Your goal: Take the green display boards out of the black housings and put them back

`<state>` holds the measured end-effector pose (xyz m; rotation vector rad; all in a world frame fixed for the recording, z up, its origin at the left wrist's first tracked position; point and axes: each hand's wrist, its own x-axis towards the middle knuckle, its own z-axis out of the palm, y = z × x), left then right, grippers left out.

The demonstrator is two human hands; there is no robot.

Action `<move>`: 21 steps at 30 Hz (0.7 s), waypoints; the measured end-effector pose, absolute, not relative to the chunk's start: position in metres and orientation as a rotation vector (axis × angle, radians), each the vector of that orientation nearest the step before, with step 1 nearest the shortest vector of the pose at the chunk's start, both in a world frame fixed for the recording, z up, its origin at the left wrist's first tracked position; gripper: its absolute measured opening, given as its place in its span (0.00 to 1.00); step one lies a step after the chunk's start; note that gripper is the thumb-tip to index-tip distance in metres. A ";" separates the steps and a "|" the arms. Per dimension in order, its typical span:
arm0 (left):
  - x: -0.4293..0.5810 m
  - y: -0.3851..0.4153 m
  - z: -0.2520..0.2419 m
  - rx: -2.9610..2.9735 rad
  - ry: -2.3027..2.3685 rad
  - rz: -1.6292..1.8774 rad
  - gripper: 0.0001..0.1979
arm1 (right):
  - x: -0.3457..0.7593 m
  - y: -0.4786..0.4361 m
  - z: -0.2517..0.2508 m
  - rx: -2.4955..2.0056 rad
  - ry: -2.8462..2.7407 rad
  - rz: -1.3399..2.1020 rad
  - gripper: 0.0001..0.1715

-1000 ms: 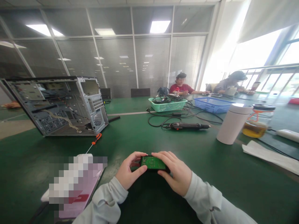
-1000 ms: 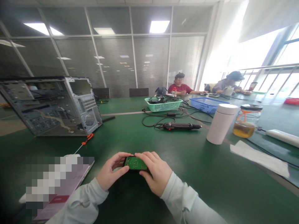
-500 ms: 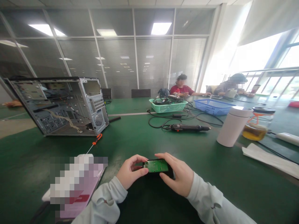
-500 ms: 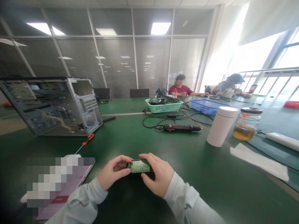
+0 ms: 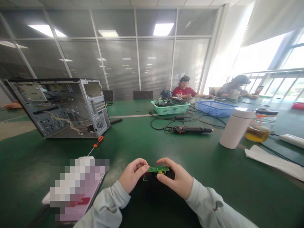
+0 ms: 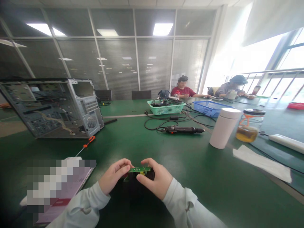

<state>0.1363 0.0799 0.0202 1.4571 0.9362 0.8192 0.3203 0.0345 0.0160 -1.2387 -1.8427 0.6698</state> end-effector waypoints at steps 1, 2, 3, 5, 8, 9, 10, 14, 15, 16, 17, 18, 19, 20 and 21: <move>0.136 0.080 0.020 1.461 0.935 0.813 0.16 | 0.320 0.035 0.016 -1.228 -1.830 0.698 0.14; 0.136 0.079 0.020 1.473 0.926 0.801 0.16 | 0.320 0.035 0.017 -1.216 -1.821 0.726 0.11; 0.136 0.078 0.020 1.499 0.912 0.782 0.15 | 0.319 0.035 0.018 -1.207 -1.818 0.752 0.10; 0.135 0.075 0.019 1.601 0.880 0.718 0.17 | 0.318 0.034 0.019 -1.201 -1.822 0.805 0.08; 0.133 0.071 0.017 1.797 0.853 0.598 0.21 | 0.316 0.033 0.019 -1.189 -1.840 0.883 0.07; 0.133 0.071 0.017 1.837 0.847 0.565 0.22 | 0.315 0.032 0.019 -1.182 -1.841 0.898 0.07; 0.132 0.070 0.016 1.860 0.842 0.541 0.22 | 0.314 0.032 0.019 -1.172 -1.838 0.903 0.06; 0.132 0.073 0.016 1.863 0.874 0.526 0.21 | 0.315 0.030 0.020 -1.140 -1.829 0.853 0.06; 0.132 0.074 0.016 1.855 0.888 0.548 0.21 | 0.316 0.030 0.021 -1.142 -1.834 0.835 0.06; 0.132 0.075 0.017 1.845 0.899 0.580 0.20 | 0.316 0.030 0.022 -1.151 -1.837 0.814 0.07; 0.132 0.076 0.017 1.830 0.907 0.617 0.20 | 0.317 0.031 0.023 -1.165 -1.832 0.791 0.08; 0.132 0.076 0.017 1.813 0.909 0.654 0.19 | 0.318 0.032 0.024 -1.182 -1.820 0.767 0.09; 0.132 0.077 0.018 1.792 0.907 0.685 0.18 | 0.319 0.033 0.024 -1.197 -1.801 0.747 0.11; 0.132 0.078 0.018 1.770 0.902 0.709 0.17 | 0.320 0.034 0.024 -1.210 -1.777 0.729 0.12; 0.132 0.078 0.018 1.745 0.894 0.724 0.17 | 0.320 0.035 0.024 -1.219 -1.758 0.715 0.13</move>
